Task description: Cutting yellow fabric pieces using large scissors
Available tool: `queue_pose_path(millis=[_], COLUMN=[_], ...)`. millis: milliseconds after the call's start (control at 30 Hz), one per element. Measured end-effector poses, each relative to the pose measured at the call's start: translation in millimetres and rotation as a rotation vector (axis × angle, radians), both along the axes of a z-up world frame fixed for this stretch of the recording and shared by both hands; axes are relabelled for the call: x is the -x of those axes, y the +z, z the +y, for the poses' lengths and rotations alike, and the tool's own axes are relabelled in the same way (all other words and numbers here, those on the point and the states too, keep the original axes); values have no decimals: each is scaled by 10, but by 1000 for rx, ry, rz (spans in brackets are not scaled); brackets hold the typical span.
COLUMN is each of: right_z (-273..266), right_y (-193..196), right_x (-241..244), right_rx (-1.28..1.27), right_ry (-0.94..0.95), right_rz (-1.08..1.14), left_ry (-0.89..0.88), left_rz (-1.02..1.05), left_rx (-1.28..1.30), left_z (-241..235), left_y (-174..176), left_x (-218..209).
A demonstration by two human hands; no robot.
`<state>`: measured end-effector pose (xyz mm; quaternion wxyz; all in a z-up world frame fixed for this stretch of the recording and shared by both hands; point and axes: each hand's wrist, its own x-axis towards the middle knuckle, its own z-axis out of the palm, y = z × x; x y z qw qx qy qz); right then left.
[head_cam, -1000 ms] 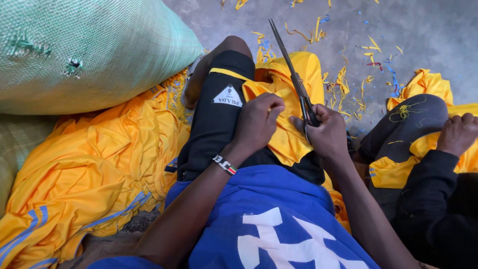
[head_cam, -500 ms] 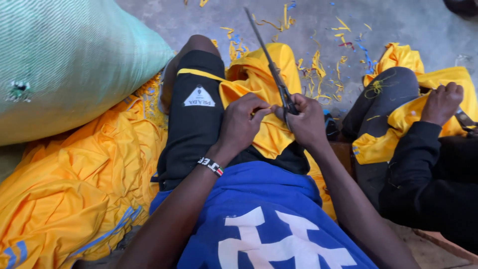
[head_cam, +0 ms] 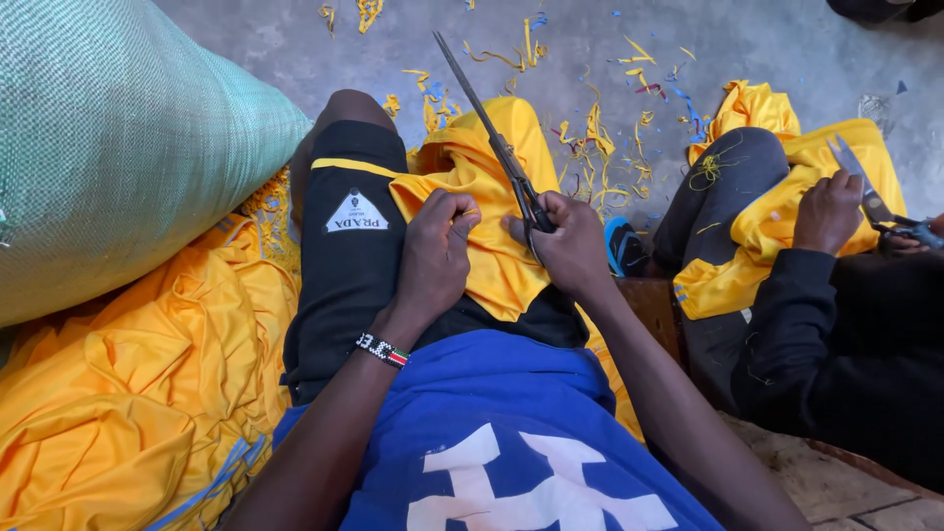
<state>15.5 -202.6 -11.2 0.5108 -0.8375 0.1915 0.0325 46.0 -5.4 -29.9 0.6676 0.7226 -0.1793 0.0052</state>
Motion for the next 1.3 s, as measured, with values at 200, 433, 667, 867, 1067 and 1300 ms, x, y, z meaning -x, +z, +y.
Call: queue_pose_path(millis=[200,433,667,867,1067,1300], right_z=[-13,235,112,-137,-103,360], right_y=[73,243,381,617,691,619], right_x=[-31,-42,-8,176,286,169], right_rx=[-7,-70,50,217,231,100], right_ry=[9,53,203,288,131,-34], right_rz=[8,18,-47,-63,-26,-84], left_ry=[-13,67,244,379,690,561], left_rz=[-27,-60,-60,83,105,-28], left_rx=[-11,-136,-141,121,206,208], left_z=[26,199,543,748,1164,632], left_y=[117,494,526,341,113,526], left_x=[-3,82,82,78,-76,-237])
